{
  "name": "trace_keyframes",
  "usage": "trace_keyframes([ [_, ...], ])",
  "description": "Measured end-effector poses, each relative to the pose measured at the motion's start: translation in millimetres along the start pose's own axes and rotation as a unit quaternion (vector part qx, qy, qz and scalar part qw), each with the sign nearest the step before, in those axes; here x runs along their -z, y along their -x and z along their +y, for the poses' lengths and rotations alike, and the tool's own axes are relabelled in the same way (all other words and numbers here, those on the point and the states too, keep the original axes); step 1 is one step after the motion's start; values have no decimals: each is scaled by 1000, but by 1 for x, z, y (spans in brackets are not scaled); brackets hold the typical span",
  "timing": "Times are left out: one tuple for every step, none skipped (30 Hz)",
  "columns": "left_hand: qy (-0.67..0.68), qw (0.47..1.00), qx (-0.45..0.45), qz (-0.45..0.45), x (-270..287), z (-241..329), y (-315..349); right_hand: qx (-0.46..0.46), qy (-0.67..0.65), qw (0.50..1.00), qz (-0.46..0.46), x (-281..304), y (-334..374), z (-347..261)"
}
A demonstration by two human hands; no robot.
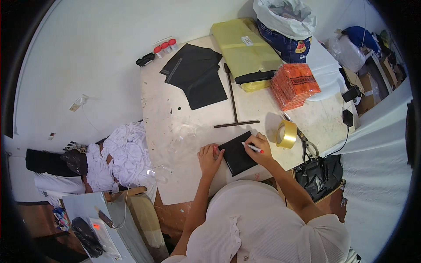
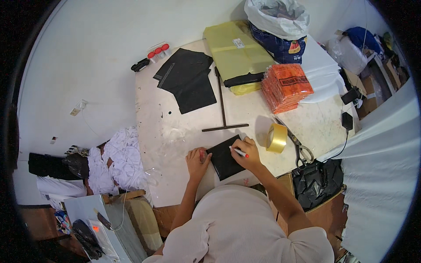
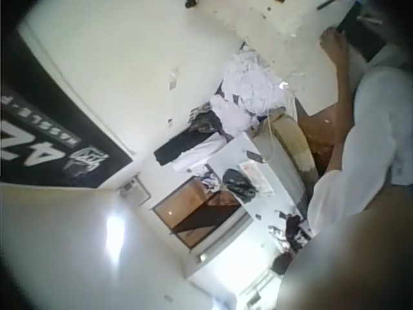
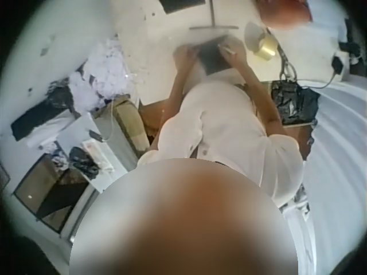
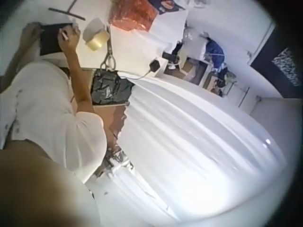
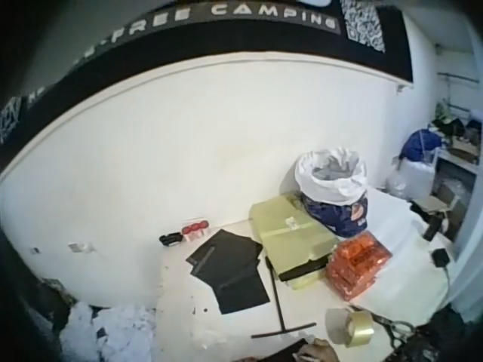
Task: Packing items into black plastic bags, labeling them, and sealing with tape.
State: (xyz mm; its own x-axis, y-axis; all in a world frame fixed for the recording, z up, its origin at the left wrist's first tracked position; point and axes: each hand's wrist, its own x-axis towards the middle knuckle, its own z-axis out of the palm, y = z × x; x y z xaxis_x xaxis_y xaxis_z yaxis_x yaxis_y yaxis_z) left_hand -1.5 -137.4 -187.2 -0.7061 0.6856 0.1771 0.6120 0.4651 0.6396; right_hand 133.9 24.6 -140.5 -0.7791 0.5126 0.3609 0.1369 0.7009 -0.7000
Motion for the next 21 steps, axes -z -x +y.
trace_keyframes([
  [-1, 1000, -4, 4, 0, 1, 0, -2, 3, 1000, 20, 0, -1, 4],
  [-1, 1000, -4, 4, 0, 1, 0, -4, 6, 999, 40, 0, -1, 7],
  [1, 1000, -2, 0, -1, 2, -1, -5, 6, 999, 40, 1, 0, 7],
  [4, 1000, 1, -5, 0, 2, -2, -3, -1, 1000, 29, 2, 1, 8],
  [4, 1000, 1, -6, -1, 1, -1, -2, -9, 1000, 18, 2, 1, 8],
  [-6, 1000, -1, -2, -1, 0, -1, -2, -9, 1000, 18, 3, 1, 9],
  [-15, 1000, -3, 2, -2, -1, -1, -10, -15, 1000, 17, 3, 2, 11],
  [-15, 1000, -3, 2, -2, -2, -1, -19, -21, 999, 17, 3, 1, 12],
  [-10, 1000, -4, 1, -2, -2, -1, -20, -21, 999, 17, 1, 1, 13],
  [-5, 1000, -6, -1, -3, -1, -1, -6, -15, 1000, 25, -1, 0, 13],
  [-5, 1000, -6, -2, -3, 0, -1, 7, -9, 999, 32, -2, 0, 13],
  [-3, 1000, -8, 3, -1, 1, -1, 8, -10, 999, 31, -2, 0, 13],
  [-2, 1000, -11, 8, 0, 1, -1, -3, -6, 999, 41, -1, 1, 14],
  [-3, 1000, -10, 8, 0, 2, -1, -14, -2, 999, 52, -1, 2, 14],
  [-5, 1000, -13, 6, 0, 2, -1, -12, -3, 999, 50, 0, 2, 11],
  [-7, 1000, -16, 3, 1, 2, 0, -10, -14, 1000, 21, 3, 2, 7],
  [-8, 1000, -14, 4, 2, -1, 0, -7, -26, 1000, -9, 4, 2, 4],
  [50, 998, -30, 14, 3, -3, 1, -7, -26, 1000, -9, 4, 1, 3],
  [108, 993, -45, 24, 3, -4, 2, -67, -102, 992, 36, 4, 1, 3],
  [107, 993, -45, 24, 3, -5, 4, -127, -178, 973, 81, 4, 0, 3],
  [106, 994, -35, 12, 4, -2, 6, -128, -178, 972, 81, 7, -1, 3],
])
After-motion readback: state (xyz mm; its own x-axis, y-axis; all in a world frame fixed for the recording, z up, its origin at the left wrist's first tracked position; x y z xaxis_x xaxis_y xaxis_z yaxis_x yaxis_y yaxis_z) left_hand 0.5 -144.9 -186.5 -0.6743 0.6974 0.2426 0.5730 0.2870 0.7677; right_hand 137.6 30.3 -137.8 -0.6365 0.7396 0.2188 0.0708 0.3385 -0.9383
